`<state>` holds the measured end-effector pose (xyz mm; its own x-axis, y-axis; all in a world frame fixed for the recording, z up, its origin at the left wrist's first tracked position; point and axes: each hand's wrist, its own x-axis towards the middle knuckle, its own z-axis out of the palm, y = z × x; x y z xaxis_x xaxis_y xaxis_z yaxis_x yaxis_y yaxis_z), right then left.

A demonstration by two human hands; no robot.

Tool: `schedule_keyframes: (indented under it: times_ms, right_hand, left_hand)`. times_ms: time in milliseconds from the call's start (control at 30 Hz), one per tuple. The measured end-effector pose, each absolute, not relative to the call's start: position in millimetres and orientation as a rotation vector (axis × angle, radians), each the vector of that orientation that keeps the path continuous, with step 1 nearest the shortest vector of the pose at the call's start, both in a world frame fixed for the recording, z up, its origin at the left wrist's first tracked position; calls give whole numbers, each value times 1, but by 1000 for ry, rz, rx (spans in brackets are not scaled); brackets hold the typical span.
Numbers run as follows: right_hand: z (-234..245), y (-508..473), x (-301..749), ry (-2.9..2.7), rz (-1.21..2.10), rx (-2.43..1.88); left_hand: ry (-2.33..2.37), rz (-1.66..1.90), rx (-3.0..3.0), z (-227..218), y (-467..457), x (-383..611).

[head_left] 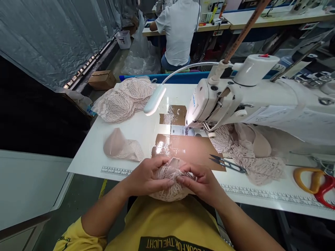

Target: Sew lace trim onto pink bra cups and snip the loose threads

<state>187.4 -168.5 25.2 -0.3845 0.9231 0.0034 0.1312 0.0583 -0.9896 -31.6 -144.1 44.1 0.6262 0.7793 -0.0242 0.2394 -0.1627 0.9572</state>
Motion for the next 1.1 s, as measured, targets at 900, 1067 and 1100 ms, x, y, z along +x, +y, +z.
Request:
schedule_keyframes:
  times_ms: [900, 1067, 1100]
  right_hand:
    - [27, -160, 199, -1647, 1247, -1184]
    - [33, -157, 196, -1708, 1366, -1209]
    - [33, -158, 196, -1666, 1421, -1203]
  left_hand:
    - [866, 643, 1781, 38, -147, -9]
    - [828, 593, 1680, 36, -145, -4]
    - [784, 560, 1655, 35, -143, -5]
